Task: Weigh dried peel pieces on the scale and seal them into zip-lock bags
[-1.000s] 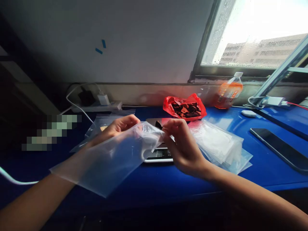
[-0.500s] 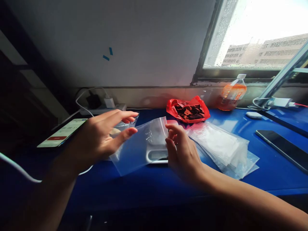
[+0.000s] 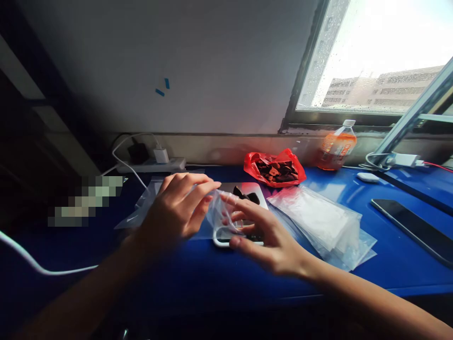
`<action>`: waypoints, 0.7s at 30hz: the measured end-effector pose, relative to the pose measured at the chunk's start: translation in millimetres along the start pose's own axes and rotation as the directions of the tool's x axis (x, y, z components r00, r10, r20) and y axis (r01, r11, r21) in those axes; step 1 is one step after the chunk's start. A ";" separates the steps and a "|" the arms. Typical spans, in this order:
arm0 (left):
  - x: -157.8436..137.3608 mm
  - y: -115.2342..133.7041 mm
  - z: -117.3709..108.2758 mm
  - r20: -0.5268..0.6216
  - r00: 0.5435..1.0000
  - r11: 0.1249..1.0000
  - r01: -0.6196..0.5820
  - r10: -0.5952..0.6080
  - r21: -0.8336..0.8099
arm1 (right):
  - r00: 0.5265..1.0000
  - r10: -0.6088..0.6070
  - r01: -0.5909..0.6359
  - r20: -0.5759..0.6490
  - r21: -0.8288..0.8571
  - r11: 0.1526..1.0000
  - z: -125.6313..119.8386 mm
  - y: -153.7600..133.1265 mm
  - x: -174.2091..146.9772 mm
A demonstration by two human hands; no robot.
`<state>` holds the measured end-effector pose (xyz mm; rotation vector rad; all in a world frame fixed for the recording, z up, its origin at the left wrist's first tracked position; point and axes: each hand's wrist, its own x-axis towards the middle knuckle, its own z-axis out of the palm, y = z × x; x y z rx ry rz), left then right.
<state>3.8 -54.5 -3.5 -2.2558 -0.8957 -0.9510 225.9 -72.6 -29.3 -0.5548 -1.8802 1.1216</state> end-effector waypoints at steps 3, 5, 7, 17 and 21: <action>-1.4 12.1 1.0 0.072 0.996 0.997 -0.053 0.057 -0.057 | 0.988 0.033 -0.041 0.148 0.056 0.998 -3.2 0.8 -1.4; -3.3 19.0 2.0 0.198 0.971 0.988 -0.115 0.133 -0.100 | 0.979 0.070 -0.095 0.190 0.128 0.987 -3.0 2.7 -2.1; -5.5 22.6 4.2 0.290 0.942 0.984 -0.148 0.171 -0.100 | 0.975 0.097 -0.135 0.202 0.183 0.974 -2.2 4.6 -2.0; -3.9 -6.4 4.4 0.314 0.948 0.988 0.100 -0.059 -0.114 | 0.970 -0.217 0.065 -0.112 -0.739 0.671 -53.7 21.6 20.1; -6.1 -14.0 7.0 0.364 0.926 0.972 0.168 -0.098 -0.166 | 0.991 -0.011 -0.102 -0.136 -0.793 0.600 -62.4 42.7 27.4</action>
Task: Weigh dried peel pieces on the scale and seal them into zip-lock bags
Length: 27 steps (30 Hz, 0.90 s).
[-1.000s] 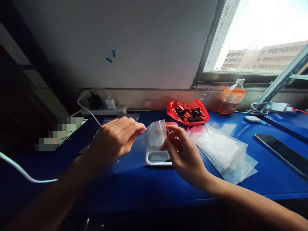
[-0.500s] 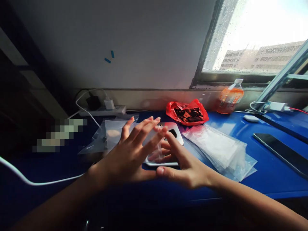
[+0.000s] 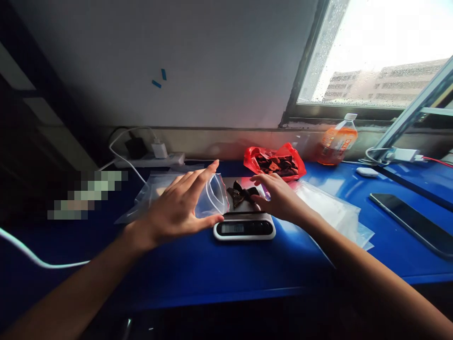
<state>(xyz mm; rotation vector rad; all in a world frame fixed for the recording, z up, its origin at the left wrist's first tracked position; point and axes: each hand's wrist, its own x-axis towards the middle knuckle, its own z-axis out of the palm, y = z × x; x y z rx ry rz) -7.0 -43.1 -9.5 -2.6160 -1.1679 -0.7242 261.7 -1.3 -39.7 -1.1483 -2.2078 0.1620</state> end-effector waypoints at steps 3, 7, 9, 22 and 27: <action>-0.4 -0.2 5.4 0.019 1.000 1.000 -0.018 0.018 -0.004 | 0.993 0.104 -0.107 0.063 0.044 0.993 6.9 -0.7 0.8; 0.0 2.2 11.4 0.032 0.999 0.999 -0.037 0.037 0.002 | 0.974 0.226 -0.224 -0.015 0.093 0.970 1.6 -6.1 -1.8; 0.3 2.5 13.8 0.021 0.999 1.000 -0.029 0.029 0.007 | 0.961 0.255 -0.244 -0.107 0.100 0.964 -3.9 -12.8 -1.9; 1.2 -8.3 19.7 -0.026 0.998 0.993 0.048 -0.052 -0.112 | 0.996 -0.035 0.044 -0.083 0.116 0.992 16.6 -31.1 23.1; 2.3 -8.5 14.2 -0.036 0.998 0.994 0.055 -0.059 -0.091 | 0.998 0.053 -0.051 0.046 -0.043 0.998 23.7 -33.3 10.9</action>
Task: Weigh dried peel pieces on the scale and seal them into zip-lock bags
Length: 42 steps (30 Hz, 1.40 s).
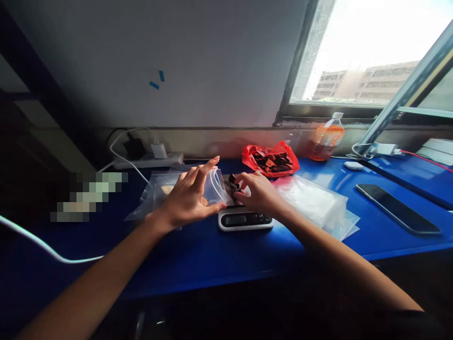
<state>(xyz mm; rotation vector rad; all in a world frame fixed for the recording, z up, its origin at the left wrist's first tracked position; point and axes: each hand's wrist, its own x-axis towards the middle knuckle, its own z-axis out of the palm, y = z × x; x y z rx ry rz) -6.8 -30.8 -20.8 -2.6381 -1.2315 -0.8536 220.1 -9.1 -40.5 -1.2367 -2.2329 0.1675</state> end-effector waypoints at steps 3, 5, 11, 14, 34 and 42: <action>0.1 -0.1 0.1 0.013 1.000 1.000 0.000 0.000 0.005 | 0.991 0.129 -0.129 -0.043 0.005 0.992 9.7 0.0 1.8; 0.2 -0.2 0.1 0.016 1.000 1.000 -0.005 0.004 0.010 | 0.983 0.175 -0.177 -0.062 -0.025 0.984 13.4 1.2 3.5; 1.5 -2.5 2.5 0.013 1.000 1.000 -0.012 0.011 0.028 | 0.992 0.070 -0.082 -0.104 -0.123 0.989 7.4 -8.3 0.3; 1.6 -4.5 5.1 0.031 1.000 1.000 -0.007 0.006 0.027 | 0.999 -0.024 0.018 -0.038 -0.153 0.988 5.3 -15.3 -3.1; 0.9 -8.2 -4.1 0.056 0.996 0.998 -0.068 0.067 0.014 | 0.996 -0.089 0.088 -0.003 -0.110 0.990 1.4 -1.6 -2.0; -0.1 -3.3 -4.1 0.050 0.997 0.996 -0.049 0.053 -0.080 | 0.949 -0.266 0.298 -0.170 0.205 0.932 -19.2 -1.8 -8.5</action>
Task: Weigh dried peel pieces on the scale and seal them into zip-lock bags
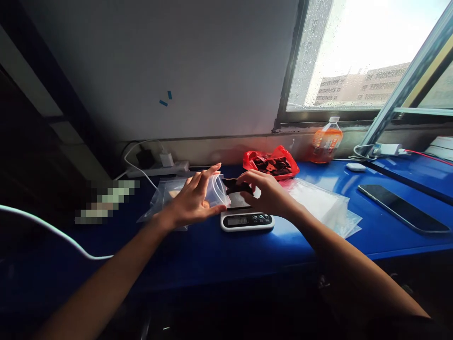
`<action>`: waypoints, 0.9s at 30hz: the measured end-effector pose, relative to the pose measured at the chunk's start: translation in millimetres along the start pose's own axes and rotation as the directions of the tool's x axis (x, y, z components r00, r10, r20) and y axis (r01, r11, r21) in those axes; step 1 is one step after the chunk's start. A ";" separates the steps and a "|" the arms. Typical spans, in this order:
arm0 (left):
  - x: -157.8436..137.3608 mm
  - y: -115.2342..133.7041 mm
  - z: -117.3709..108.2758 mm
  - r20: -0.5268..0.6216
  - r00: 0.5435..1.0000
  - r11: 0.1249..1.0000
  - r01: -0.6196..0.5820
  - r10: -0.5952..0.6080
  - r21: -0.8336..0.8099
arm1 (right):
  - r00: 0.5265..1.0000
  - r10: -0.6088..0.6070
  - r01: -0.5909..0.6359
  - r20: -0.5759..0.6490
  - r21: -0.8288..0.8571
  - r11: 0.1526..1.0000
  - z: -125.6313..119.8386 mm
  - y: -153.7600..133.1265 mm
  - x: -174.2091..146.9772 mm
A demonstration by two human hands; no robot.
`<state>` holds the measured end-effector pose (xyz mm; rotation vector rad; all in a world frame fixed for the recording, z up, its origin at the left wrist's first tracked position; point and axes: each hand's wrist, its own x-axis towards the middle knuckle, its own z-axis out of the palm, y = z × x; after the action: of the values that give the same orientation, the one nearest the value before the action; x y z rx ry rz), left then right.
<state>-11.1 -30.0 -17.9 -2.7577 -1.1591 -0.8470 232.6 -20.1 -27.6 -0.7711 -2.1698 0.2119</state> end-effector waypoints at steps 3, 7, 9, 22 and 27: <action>-1.3 5.5 2.5 -0.002 1.000 0.998 -0.023 0.023 -0.061 | 0.994 -0.106 0.105 -0.004 0.155 0.982 12.5 -6.7 0.2; -1.5 10.1 6.3 -0.028 0.998 0.993 -0.063 0.060 -0.101 | 0.993 -0.051 0.080 -0.103 0.310 0.947 24.6 -18.0 0.3; -0.7 10.0 7.8 -0.082 0.996 0.993 -0.050 0.041 -0.110 | 0.990 -0.012 0.061 -0.143 0.339 0.939 24.4 -23.9 -0.1; 8.8 6.9 -26.7 -0.233 0.895 0.810 0.202 -0.382 -0.551 | 0.938 0.321 -0.247 -0.129 0.400 0.882 16.4 -24.2 1.9; 13.4 -9.9 -25.2 -0.116 0.821 0.656 0.352 -0.559 -0.668 | 0.924 0.352 -0.244 -0.150 0.475 0.845 30.1 -21.3 -1.6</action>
<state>-21.9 -20.0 8.4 -2.5742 -1.8164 -1.9837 201.3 -35.0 -40.2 -0.8133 -1.6747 0.7248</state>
